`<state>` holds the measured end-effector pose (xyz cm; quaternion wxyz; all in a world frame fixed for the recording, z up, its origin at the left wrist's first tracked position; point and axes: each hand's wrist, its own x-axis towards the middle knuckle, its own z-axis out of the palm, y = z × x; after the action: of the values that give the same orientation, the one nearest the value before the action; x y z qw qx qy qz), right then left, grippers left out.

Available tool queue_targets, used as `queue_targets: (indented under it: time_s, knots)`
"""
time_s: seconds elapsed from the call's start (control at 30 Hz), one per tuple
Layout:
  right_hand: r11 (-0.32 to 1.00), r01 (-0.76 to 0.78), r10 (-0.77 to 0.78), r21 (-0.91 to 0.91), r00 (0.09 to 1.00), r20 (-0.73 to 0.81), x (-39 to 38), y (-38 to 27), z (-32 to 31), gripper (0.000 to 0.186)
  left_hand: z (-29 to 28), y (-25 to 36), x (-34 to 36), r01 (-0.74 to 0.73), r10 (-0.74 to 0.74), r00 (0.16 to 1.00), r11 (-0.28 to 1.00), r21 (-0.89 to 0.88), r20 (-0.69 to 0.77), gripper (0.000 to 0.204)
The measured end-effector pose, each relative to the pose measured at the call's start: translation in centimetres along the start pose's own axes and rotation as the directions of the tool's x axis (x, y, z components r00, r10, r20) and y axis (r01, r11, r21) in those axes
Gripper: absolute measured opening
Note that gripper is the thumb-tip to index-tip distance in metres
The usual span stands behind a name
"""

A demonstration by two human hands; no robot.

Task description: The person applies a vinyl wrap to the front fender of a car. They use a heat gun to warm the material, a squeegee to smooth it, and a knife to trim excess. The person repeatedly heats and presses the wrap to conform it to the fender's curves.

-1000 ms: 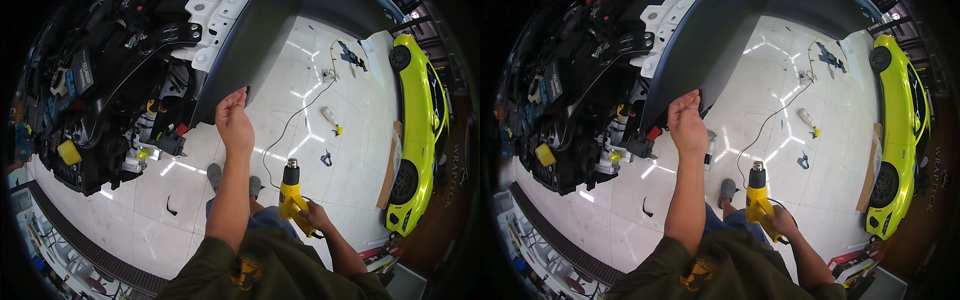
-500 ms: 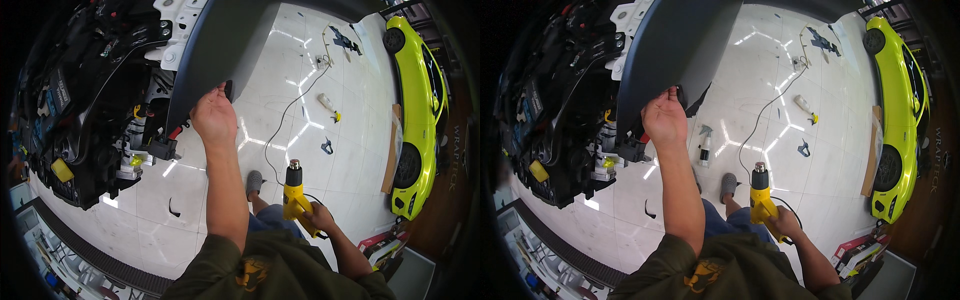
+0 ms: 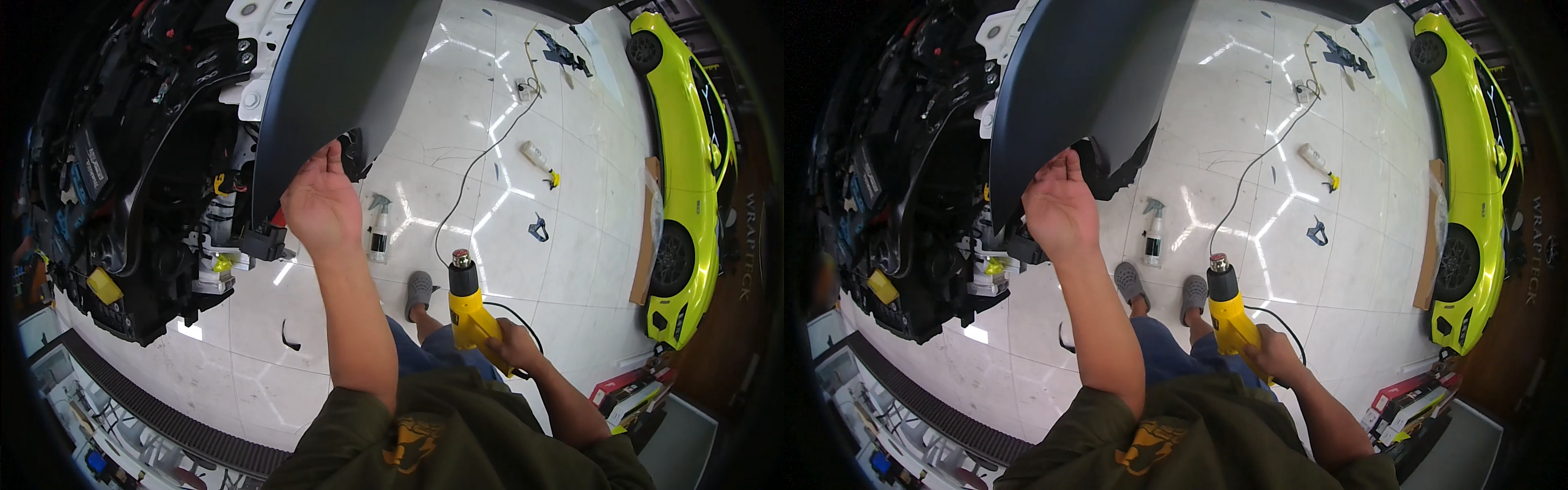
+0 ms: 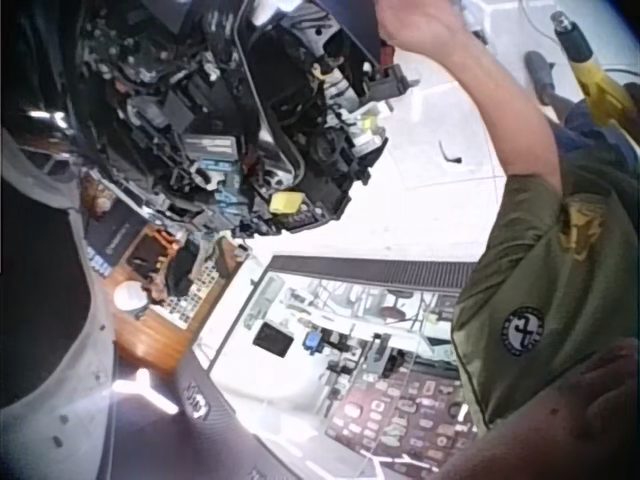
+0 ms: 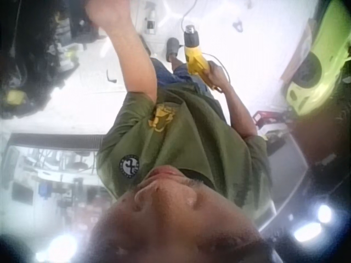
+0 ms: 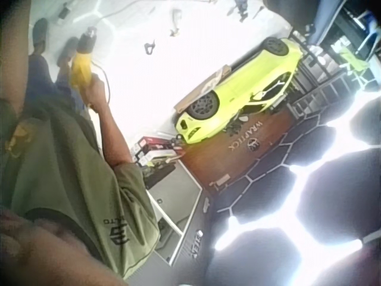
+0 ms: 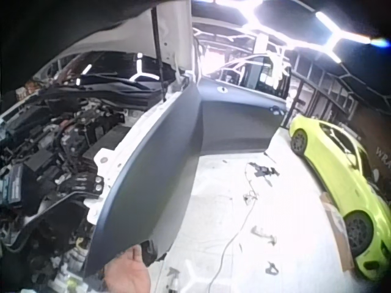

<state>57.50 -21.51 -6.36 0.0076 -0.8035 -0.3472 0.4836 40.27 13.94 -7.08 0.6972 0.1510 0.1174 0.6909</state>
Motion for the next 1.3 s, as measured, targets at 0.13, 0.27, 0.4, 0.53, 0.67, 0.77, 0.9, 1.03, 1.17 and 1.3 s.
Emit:
queue_targets:
  time_s: [0.13,0.27,0.4,0.53,0.67,0.77,0.9,1.03,1.17,1.3]
  knots:
    - [1.0,0.003,-0.003,0.002,1.0,-0.006,0.4,0.3,0.0,0.049,0.0,-3.1,-2.0,-0.106,0.21,0.977,0.63,0.769,-0.038,0.023]
    - [0.999,-0.03,0.03,0.012,1.0,-0.001,0.5,0.5,0.1,0.049,-0.4,-3.9,-1.6,-0.156,0.195,0.979,0.488,0.859,0.067,0.023]
    - [0.999,-0.038,0.038,0.039,0.999,-0.008,0.4,1.1,0.5,0.048,-1.0,-2.6,0.1,-0.188,0.146,0.98,0.421,0.887,0.139,0.02]
    - [0.998,-0.049,0.05,0.028,0.999,-0.009,0.3,2.5,1.2,0.047,-1.1,-2.5,0.4,-0.211,0.164,0.973,0.371,0.904,0.159,0.021]
    - [0.997,-0.071,0.071,0.038,0.997,-0.008,-0.2,3.7,2.0,0.046,-0.8,-3.2,0.7,-0.283,0.248,0.948,0.377,0.882,0.198,0.024]
    - [0.992,-0.1,0.101,0.071,0.995,0.002,-0.7,3.3,1.8,0.045,-0.5,-3.5,0.6,-0.294,0.289,0.934,0.281,0.914,0.212,0.026]
    - [0.996,-0.063,0.065,0.055,0.998,-0.018,-0.3,4.5,2.5,0.044,0.7,-4.5,0.6,-0.343,0.366,0.882,0.071,0.936,0.296,0.028]
    - [0.996,-0.032,0.035,0.084,0.998,-0.042,0.1,4.1,2.8,0.043,0.8,-4.1,0.6,-0.313,0.336,0.882,-0.108,0.944,0.331,0.029]
    - [0.99,-0.083,0.086,0.116,0.996,-0.015,0.9,3.9,2.7,0.043,-0.9,-3.6,-0.5,-0.233,0.27,0.951,0.299,0.925,0.152,0.031]
    - [0.99,-0.05,0.055,0.135,0.998,-0.035,2.5,5.7,3.7,0.044,-1.0,-2.4,-0.4,-0.268,0.187,0.958,0.298,0.916,0.219,0.026]
